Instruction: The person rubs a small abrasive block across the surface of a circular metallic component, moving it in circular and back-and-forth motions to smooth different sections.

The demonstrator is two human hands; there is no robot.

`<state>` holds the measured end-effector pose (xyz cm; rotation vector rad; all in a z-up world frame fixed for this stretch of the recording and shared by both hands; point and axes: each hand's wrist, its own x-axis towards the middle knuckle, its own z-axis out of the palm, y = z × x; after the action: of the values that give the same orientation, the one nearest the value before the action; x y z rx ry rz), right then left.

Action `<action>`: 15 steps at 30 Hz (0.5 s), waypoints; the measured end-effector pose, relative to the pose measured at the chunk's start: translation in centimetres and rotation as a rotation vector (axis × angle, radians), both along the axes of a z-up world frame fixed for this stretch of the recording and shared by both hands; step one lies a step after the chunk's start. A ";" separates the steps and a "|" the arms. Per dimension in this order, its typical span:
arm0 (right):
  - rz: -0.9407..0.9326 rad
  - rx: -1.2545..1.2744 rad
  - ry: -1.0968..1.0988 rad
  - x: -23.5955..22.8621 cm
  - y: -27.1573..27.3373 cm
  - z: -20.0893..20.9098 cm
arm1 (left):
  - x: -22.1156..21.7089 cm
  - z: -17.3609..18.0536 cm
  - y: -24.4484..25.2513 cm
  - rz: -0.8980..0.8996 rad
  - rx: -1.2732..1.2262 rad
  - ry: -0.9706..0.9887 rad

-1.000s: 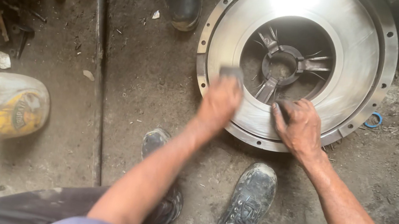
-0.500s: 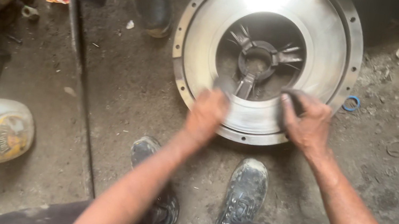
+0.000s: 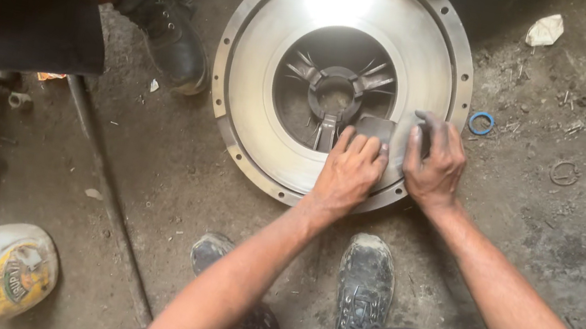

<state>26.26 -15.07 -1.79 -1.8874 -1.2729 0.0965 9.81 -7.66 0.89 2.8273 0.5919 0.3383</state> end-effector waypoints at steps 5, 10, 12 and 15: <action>0.071 -0.023 -0.024 0.4 -0.6 -0.1 | -5.5 0.1 2.1 -0.164 0.004 0.132; 0.049 -0.028 -0.004 0.6 -0.1 -0.8 | -13.0 2.0 6.4 -0.349 -0.014 0.386; 0.054 -0.041 -0.006 0.7 0.0 -0.9 | -12.0 1.5 6.8 -0.404 0.027 0.357; 0.077 -0.020 -0.042 0.9 0.2 -0.9 | -8.5 0.7 6.2 -0.430 0.052 0.190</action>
<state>27.21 -14.84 -2.65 -1.8662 -1.3785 0.1109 1.33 -1.51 1.62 2.9538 -0.0035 0.0051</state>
